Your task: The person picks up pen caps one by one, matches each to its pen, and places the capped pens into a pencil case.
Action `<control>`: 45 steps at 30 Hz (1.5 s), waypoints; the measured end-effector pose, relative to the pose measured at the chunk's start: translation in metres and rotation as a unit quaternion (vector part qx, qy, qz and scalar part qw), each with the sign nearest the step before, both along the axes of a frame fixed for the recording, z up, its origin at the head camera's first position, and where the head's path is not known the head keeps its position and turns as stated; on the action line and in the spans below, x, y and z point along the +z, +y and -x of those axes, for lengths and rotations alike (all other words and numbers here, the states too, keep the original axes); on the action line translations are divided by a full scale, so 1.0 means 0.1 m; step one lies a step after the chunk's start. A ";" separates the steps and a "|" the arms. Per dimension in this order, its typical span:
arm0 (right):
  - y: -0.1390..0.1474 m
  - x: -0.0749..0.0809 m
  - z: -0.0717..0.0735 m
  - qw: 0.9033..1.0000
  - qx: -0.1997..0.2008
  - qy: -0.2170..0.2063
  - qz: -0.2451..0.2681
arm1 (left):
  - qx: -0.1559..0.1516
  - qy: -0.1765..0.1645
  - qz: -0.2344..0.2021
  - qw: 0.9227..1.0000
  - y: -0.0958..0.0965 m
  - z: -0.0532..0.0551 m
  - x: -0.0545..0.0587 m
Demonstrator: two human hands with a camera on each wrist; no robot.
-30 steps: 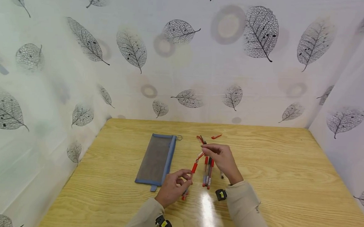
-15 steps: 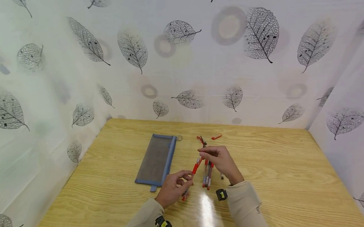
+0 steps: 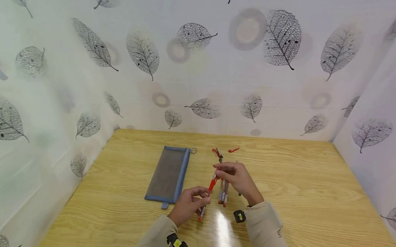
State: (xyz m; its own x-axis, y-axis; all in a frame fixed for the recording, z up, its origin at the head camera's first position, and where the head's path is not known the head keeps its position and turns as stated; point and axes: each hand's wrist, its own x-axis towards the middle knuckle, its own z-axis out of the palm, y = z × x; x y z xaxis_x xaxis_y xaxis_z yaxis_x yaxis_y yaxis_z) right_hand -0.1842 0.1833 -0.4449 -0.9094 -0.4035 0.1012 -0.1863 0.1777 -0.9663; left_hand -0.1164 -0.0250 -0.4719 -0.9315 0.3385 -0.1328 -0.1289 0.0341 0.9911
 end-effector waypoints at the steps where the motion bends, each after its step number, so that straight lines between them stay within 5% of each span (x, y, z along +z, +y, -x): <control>1: 0.00 0.00 0.00 1.000 0.001 -0.002 0.002 | 0.000 -0.002 -0.002 1.000 0.00 0.00 0.00; 10: -0.06 -0.05 -0.05 1.000 -0.026 0.014 -0.003 | -0.001 -0.058 -0.052 0.997 0.05 -0.01 0.04; 23: -0.08 -0.15 -0.16 0.999 -0.019 0.011 0.043 | 0.001 -0.063 -0.065 0.996 0.11 -0.06 -0.06; 31: -0.14 -0.17 -0.12 0.993 0.015 0.028 0.111 | 0.002 -0.075 -0.091 0.993 0.06 -0.03 -0.04; 45: -0.25 -0.13 -0.08 0.988 0.043 0.040 0.145 | -0.026 -0.118 -0.148 0.982 -0.02 -0.01 -0.02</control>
